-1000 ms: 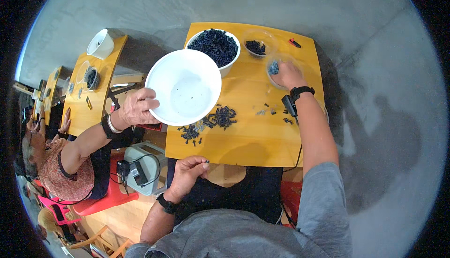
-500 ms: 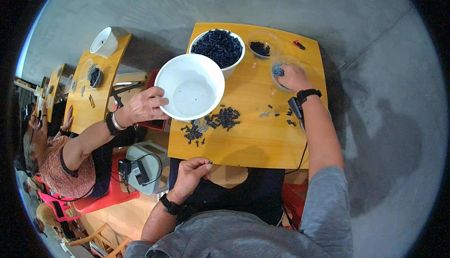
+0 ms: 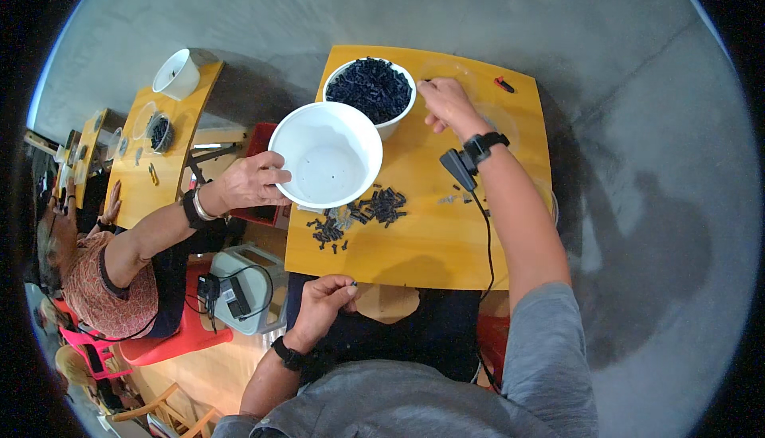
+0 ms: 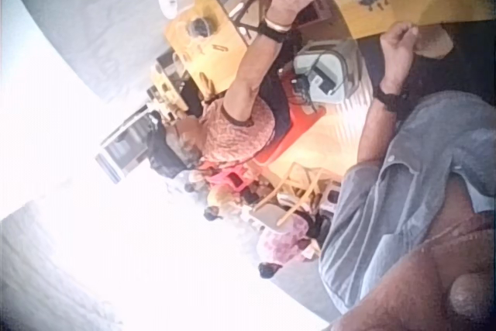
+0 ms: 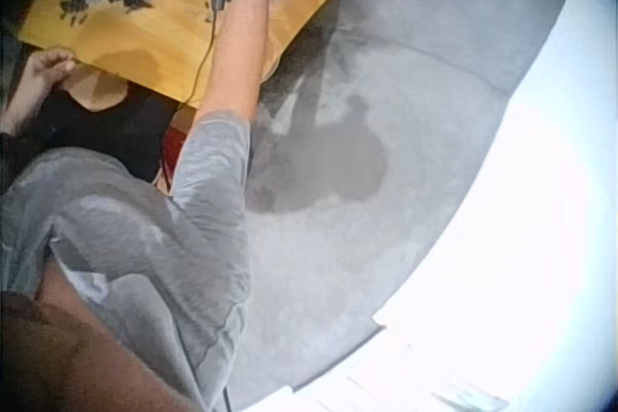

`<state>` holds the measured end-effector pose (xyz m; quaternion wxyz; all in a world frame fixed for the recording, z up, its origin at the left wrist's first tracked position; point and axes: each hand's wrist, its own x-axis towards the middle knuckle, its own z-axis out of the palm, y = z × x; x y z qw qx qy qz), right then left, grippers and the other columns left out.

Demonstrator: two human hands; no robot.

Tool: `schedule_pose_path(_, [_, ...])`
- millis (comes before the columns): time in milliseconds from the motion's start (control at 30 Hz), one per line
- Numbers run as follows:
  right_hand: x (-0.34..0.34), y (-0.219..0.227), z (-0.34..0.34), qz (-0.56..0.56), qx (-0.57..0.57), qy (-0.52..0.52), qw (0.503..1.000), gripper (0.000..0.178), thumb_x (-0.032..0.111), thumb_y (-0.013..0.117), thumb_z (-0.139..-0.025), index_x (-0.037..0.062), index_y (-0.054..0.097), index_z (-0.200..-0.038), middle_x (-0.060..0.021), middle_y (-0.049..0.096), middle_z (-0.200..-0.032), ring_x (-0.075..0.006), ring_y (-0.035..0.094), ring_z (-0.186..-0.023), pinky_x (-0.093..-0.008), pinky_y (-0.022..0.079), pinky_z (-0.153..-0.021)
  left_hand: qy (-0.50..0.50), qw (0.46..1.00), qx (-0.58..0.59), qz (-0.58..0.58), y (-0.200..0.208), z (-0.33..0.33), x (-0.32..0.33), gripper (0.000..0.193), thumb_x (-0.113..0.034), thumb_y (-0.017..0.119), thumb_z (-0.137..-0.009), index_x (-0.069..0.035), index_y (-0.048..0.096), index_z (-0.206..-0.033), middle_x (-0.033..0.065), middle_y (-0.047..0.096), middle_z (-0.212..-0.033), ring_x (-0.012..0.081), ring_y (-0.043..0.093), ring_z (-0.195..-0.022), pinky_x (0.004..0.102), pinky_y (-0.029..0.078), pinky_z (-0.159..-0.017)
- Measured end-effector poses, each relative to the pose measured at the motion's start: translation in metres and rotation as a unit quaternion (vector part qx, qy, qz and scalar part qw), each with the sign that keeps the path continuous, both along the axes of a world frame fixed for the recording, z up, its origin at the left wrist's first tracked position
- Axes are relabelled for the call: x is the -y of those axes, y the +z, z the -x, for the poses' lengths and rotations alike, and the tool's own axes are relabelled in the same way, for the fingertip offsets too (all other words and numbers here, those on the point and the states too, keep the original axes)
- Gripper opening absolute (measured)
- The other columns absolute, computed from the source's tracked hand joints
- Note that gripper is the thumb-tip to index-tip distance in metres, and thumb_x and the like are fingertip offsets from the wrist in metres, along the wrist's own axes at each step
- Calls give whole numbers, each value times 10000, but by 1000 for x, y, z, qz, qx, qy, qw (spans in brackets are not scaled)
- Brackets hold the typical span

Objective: Assembling small black plastic components by hand at a workbench.

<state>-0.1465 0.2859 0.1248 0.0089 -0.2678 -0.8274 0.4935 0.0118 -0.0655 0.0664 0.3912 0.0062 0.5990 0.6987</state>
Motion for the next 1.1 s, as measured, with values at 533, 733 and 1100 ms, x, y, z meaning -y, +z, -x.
schedule_pose_path(533, [-2,-10,50,88,139,58,985,312,323,462,-907,29,542,-839,-48,525,-613,-155,509,-464,-309,429,-407,72,997,11,3,-1,13,34,71,-36,604,-879,17,634,-915,47,639,-774,98,587,-629,221,478,-588])
schedule_pose_path(733, [-3,-12,46,85,124,74,986,360,359,451,-947,31,531,-822,-23,489,-584,-121,479,-426,-287,421,-371,79,996,19,23,0,19,36,78,-48,596,-887,16,634,-910,42,637,-778,91,583,-630,221,473,-585])
schedule_pose_path(1100, [-13,-17,36,158,56,19,986,276,293,462,-948,35,515,-867,-25,481,-577,-116,458,-401,-305,434,-372,82,996,29,23,-1,20,33,82,-50,604,-880,11,640,-921,33,636,-775,77,577,-614,207,468,-573])
